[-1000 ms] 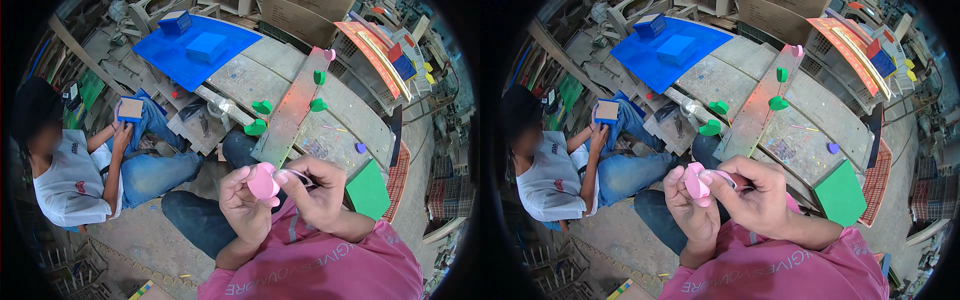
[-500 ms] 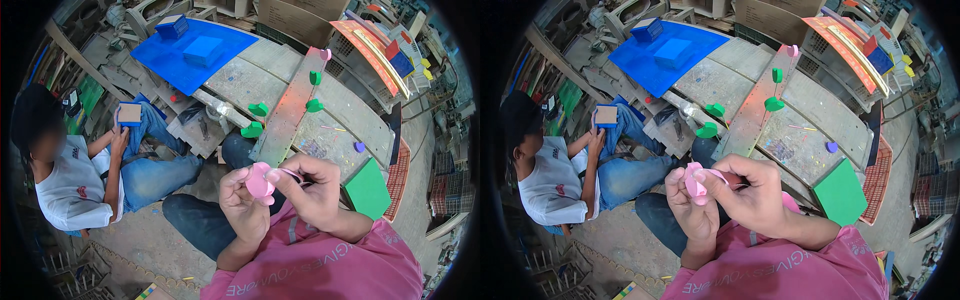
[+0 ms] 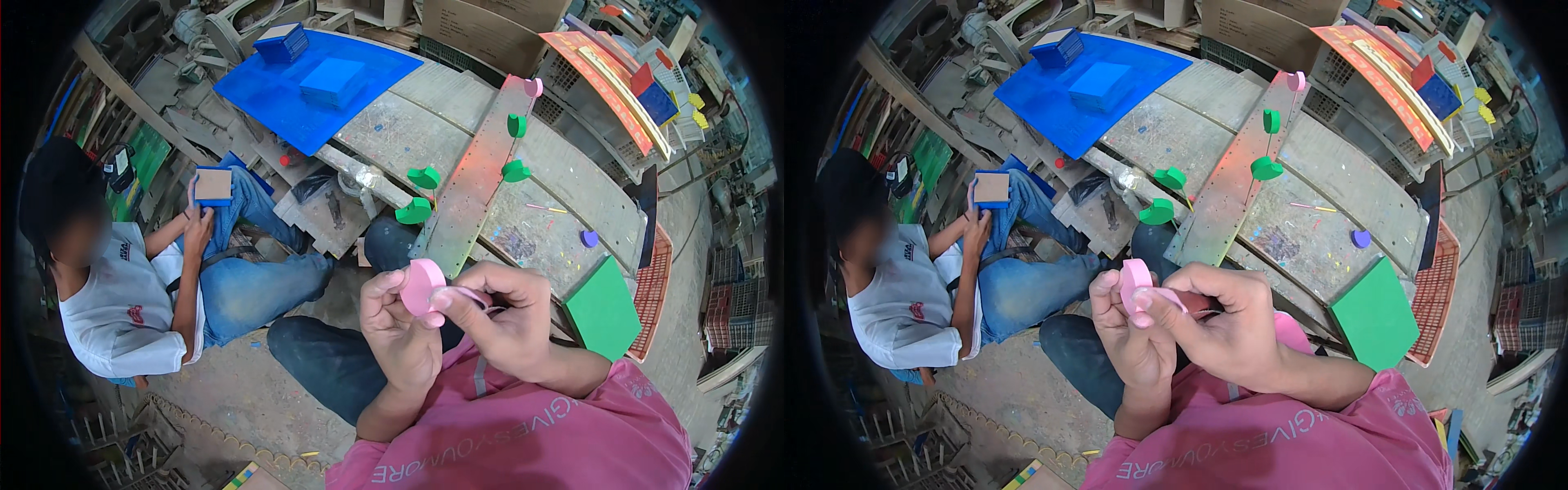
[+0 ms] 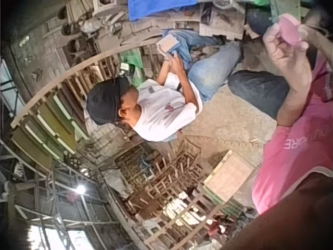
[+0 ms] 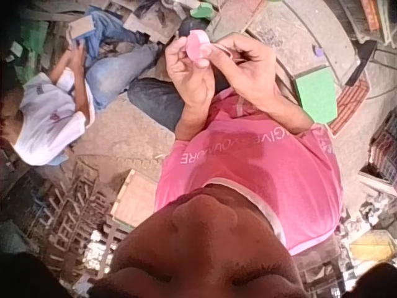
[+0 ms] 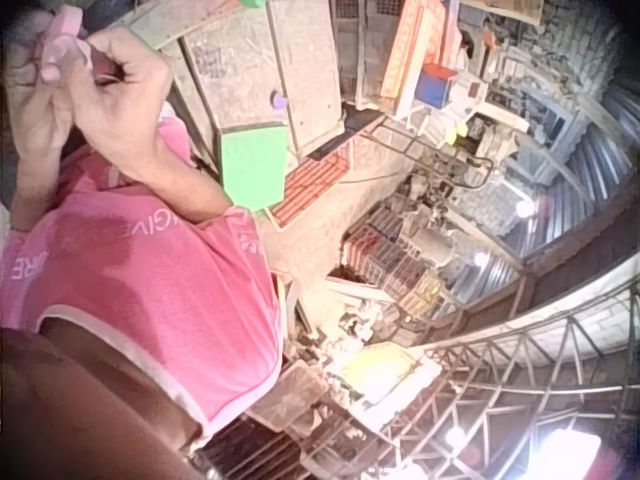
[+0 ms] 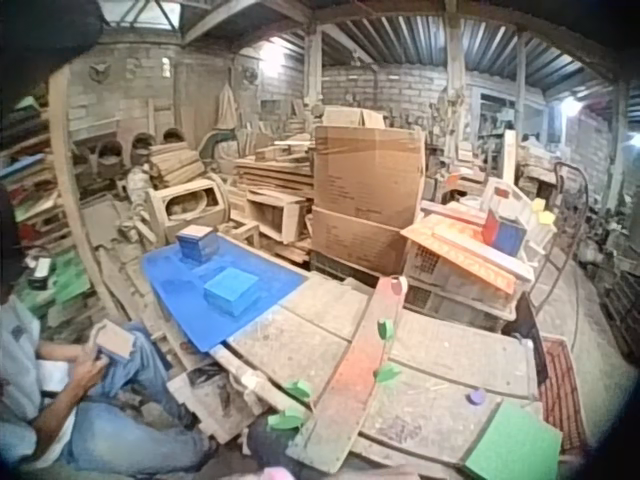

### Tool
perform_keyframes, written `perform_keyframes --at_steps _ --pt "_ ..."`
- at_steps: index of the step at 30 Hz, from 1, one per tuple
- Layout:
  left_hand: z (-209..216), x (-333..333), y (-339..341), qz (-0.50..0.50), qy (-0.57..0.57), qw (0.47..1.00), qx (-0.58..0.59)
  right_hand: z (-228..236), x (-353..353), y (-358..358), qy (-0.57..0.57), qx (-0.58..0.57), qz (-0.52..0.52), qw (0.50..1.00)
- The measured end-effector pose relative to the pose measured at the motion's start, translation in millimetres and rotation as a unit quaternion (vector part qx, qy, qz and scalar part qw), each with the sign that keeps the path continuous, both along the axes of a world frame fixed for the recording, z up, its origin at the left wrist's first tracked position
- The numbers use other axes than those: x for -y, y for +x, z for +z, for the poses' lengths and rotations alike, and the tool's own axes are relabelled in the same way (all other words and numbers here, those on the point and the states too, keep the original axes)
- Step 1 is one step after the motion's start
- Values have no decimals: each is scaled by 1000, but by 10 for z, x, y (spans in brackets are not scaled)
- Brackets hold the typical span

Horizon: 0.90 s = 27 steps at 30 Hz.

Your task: The person sits on the floor and uses a small sanding block to smooth the surface of a pink plastic object. They rotate the object to sand different sides while another person works nearby.

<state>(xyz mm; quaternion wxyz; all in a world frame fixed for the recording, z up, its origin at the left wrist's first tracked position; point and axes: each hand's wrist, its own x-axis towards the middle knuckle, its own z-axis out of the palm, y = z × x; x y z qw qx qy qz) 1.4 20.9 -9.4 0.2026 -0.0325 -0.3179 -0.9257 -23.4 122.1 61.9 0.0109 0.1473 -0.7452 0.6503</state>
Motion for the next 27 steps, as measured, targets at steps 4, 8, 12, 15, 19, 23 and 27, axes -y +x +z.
perform_keyframes --at_steps 4,8,12,15,19,23,27 --pt "37 -22 -9 1 -12 1000 -20 45 23 -71 -52 6 -17 998" --pt "47 -25 7 -2 -11 1000 -25 26 20 -22 -44 12 -19 999" --pt "-15 -22 7 6 7 1000 -6 -31 11 41 -8 -2 -5 1000" --pt "-30 -7 1 5 11 1000 7 -64 11 56 7 -8 1 1000" --pt "-19 -17 0 -3 9 1000 -13 -35 5 6 -30 -9 -14 999" --pt "44 -44 -8 -2 -4 1000 -30 18 9 -52 -60 5 -17 998" --pt "17 -32 17 -12 -2 999 -40 -1 -12 -15 -54 7 -12 998"
